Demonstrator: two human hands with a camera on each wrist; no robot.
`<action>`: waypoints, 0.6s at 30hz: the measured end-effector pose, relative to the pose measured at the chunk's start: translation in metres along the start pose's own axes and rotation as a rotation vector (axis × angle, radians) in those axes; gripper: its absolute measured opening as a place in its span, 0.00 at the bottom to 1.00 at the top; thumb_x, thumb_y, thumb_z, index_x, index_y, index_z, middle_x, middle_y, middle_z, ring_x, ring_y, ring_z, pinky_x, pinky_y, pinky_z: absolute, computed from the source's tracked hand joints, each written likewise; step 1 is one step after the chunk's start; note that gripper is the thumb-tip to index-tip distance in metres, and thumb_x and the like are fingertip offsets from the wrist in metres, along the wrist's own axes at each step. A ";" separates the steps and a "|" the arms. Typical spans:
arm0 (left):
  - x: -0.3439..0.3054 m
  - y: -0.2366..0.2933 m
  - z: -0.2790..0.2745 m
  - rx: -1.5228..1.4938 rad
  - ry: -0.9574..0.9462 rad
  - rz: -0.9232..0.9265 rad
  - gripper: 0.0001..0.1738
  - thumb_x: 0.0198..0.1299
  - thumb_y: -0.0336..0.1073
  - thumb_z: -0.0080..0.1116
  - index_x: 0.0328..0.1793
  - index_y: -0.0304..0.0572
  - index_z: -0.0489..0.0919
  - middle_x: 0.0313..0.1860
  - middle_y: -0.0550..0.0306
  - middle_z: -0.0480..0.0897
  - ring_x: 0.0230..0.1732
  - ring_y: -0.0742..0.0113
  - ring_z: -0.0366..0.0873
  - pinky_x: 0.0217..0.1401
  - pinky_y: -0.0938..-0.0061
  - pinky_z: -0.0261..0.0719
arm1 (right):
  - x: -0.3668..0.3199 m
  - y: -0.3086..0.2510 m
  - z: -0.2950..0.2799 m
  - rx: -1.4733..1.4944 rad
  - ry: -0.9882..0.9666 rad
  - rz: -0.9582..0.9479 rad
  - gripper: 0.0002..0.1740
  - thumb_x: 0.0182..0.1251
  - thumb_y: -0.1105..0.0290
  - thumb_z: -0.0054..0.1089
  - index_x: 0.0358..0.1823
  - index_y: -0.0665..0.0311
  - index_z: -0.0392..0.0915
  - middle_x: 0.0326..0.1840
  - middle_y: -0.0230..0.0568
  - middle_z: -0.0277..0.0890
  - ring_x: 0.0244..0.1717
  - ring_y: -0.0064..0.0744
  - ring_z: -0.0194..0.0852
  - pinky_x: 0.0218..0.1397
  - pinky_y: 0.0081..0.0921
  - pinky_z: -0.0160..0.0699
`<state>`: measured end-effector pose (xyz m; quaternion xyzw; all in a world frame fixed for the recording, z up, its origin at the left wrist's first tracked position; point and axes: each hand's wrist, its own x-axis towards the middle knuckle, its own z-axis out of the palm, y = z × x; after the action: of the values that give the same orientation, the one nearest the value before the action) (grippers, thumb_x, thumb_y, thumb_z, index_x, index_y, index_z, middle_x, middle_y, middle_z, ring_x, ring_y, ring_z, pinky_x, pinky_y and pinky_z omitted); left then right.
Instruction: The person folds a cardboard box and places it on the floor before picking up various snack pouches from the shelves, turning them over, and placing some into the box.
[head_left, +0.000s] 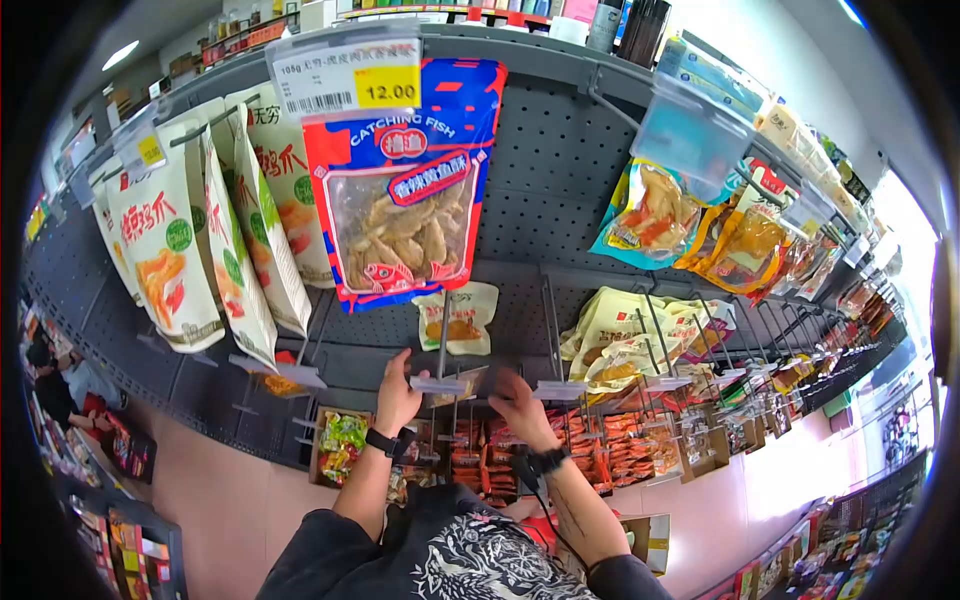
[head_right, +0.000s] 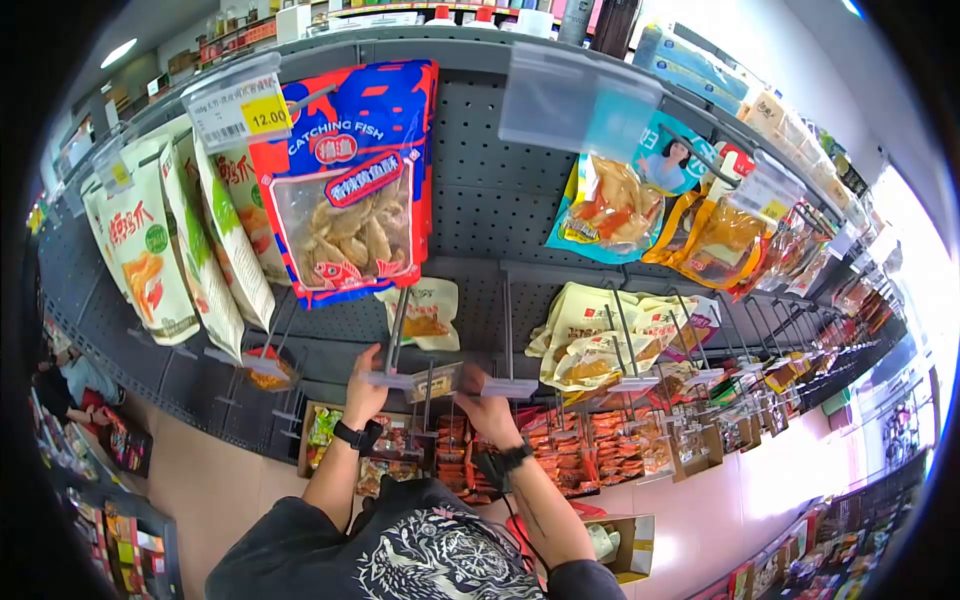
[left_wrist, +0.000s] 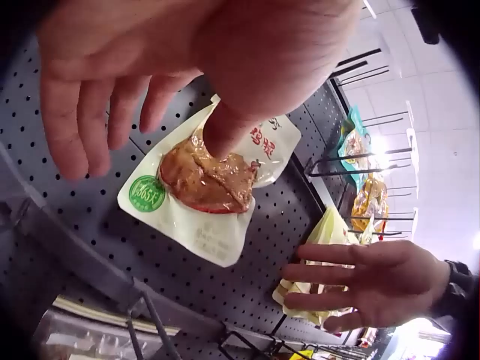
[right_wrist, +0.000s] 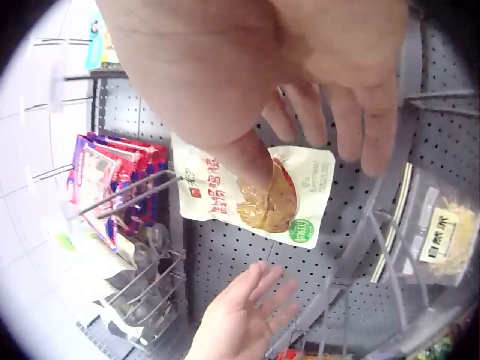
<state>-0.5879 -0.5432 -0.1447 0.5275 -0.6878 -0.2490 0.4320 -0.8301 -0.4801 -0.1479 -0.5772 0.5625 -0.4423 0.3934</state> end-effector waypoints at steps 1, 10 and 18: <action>0.012 0.004 -0.001 0.015 0.061 -0.001 0.29 0.59 0.40 0.61 0.62 0.31 0.68 0.53 0.39 0.76 0.53 0.48 0.76 0.54 0.63 0.74 | 0.020 0.005 0.010 -0.052 0.113 -0.145 0.35 0.61 0.71 0.63 0.68 0.68 0.59 0.61 0.50 0.70 0.62 0.34 0.69 0.61 0.29 0.70; 0.030 0.001 -0.012 -0.277 -0.153 -0.046 0.11 0.61 0.35 0.59 0.46 0.37 0.78 0.33 0.51 0.83 0.29 0.69 0.79 0.30 0.74 0.74 | 0.033 -0.055 0.041 -0.183 0.273 -0.164 0.26 0.64 0.64 0.61 0.60 0.68 0.68 0.45 0.55 0.78 0.45 0.36 0.79 0.46 0.30 0.76; -0.030 0.059 -0.079 -0.361 -0.298 -0.046 0.06 0.60 0.31 0.59 0.38 0.36 0.75 0.21 0.63 0.74 0.21 0.77 0.66 0.25 0.79 0.64 | -0.045 -0.102 0.029 -0.063 0.007 0.001 0.18 0.64 0.65 0.63 0.51 0.68 0.75 0.29 0.43 0.75 0.30 0.16 0.65 0.33 0.23 0.71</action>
<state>-0.5479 -0.4868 -0.0676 0.4144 -0.6762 -0.4528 0.4074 -0.7708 -0.4302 -0.0629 -0.5876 0.5779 -0.4260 0.3732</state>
